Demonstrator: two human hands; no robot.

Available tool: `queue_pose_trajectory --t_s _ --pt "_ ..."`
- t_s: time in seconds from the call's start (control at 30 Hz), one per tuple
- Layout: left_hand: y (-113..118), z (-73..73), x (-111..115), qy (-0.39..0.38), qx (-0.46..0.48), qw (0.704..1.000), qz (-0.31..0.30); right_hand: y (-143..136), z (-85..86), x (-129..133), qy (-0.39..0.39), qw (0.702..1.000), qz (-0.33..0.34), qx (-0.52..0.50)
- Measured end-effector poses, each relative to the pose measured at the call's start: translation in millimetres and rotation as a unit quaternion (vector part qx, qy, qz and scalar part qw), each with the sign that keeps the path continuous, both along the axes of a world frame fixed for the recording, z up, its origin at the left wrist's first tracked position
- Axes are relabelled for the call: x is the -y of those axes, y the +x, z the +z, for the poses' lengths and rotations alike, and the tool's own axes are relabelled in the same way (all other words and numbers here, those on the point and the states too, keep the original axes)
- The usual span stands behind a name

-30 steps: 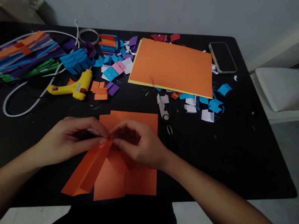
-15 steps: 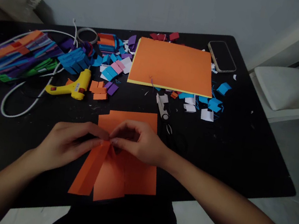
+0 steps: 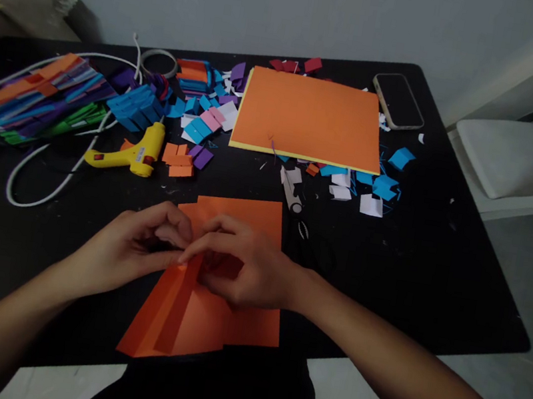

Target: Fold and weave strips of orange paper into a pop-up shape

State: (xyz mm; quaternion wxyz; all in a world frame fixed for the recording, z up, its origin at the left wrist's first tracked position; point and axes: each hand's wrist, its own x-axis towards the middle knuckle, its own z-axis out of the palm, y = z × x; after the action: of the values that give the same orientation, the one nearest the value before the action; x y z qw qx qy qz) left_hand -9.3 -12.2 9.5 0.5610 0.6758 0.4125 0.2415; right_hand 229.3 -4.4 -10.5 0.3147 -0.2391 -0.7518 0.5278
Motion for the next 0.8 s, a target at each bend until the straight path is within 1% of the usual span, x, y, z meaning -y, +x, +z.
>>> queue_pose_trajectory --t_s 0.07,0.27,0.5,0.8 --pt "0 1.7 0 -0.012 -0.002 1.000 -0.015 0 -1.3 -1 0.013 1.000 -0.002 -0.006" --pt "-1 9.3 -1 -0.039 0.005 0.998 -0.041 1 0.0 -3 0.005 1.000 -0.018 -0.024" --pt "0 8.5 -2 -0.063 0.019 0.996 -0.054 1 0.8 -1 0.052 0.998 0.007 -0.020" --pt "3 13.5 -5 -0.103 0.051 0.993 -0.023 4 1.2 -4 0.065 0.997 -0.016 -0.024"
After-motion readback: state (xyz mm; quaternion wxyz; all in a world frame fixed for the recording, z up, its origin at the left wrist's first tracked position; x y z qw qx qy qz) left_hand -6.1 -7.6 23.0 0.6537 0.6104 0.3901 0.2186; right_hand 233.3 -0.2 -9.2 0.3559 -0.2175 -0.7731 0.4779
